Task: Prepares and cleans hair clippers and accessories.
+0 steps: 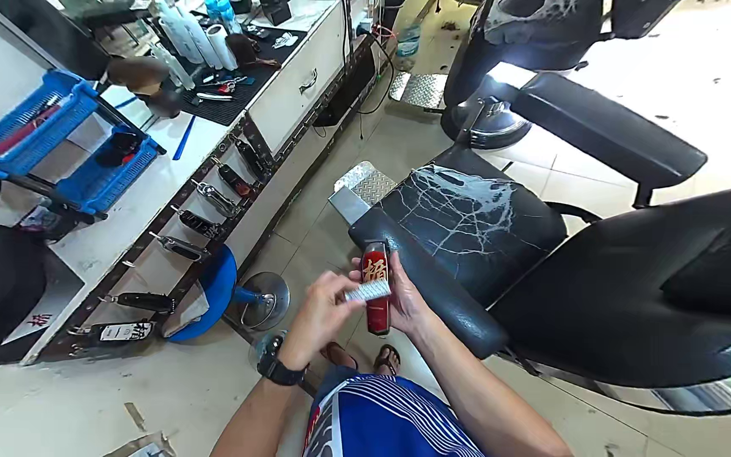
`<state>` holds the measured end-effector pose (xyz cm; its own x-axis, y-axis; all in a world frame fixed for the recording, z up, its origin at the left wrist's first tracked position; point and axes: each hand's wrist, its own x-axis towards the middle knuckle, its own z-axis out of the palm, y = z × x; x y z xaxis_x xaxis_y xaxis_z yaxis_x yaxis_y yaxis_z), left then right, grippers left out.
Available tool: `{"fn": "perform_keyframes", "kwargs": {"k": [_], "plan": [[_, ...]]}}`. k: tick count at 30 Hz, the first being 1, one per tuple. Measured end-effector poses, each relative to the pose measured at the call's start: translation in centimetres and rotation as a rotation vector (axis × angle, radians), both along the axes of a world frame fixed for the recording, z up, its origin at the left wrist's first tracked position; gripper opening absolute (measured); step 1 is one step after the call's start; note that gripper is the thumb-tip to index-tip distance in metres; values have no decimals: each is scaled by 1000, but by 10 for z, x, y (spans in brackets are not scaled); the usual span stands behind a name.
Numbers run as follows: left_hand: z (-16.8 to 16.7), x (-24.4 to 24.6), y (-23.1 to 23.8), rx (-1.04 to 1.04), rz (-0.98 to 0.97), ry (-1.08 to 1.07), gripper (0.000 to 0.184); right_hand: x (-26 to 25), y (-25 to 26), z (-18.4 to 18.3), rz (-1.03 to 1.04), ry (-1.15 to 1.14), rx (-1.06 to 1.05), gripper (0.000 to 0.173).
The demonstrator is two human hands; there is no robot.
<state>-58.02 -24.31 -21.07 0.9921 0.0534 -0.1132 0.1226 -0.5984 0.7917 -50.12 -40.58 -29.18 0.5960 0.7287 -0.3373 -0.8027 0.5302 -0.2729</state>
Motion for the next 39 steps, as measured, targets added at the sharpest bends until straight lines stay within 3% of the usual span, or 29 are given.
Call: {"fn": "perform_keyframes", "kwargs": {"k": [2,6,9,11,13,17,21,23,25,28,32,36,39], "plan": [[4,4,6,79,68,-40,25,-2,1,3,24,32,-30,78],[15,3,6,-15,-137,58,27,-6,3,5,83,-35,-95,82],[15,11,15,133,32,-8,23,-11,3,11,146,-29,-241,78],[20,13,13,81,-11,18,26,-11,3,10,149,-18,-252,80],[23,13,13,65,-92,79,27,-14,4,10,170,-29,-235,83],[27,24,32,258,57,-47,21,-16,2,1,258,-88,-151,94],[28,24,35,74,-154,92,23,-19,0,1,298,-23,-44,98],[22,26,50,228,-122,13,19,-19,-2,1,328,2,-54,106],[25,33,61,392,-37,-95,20,-20,-5,1,352,-33,-143,92],[34,44,37,408,-169,-159,20,-21,-8,4,404,-218,-293,28],[12,65,27,478,-492,-1,20,-21,0,12,506,-327,-476,29],[22,66,39,740,-440,184,28,-25,1,4,534,-263,-557,25],[16,57,21,709,-447,107,26,-29,6,2,519,-208,-559,19]]}}
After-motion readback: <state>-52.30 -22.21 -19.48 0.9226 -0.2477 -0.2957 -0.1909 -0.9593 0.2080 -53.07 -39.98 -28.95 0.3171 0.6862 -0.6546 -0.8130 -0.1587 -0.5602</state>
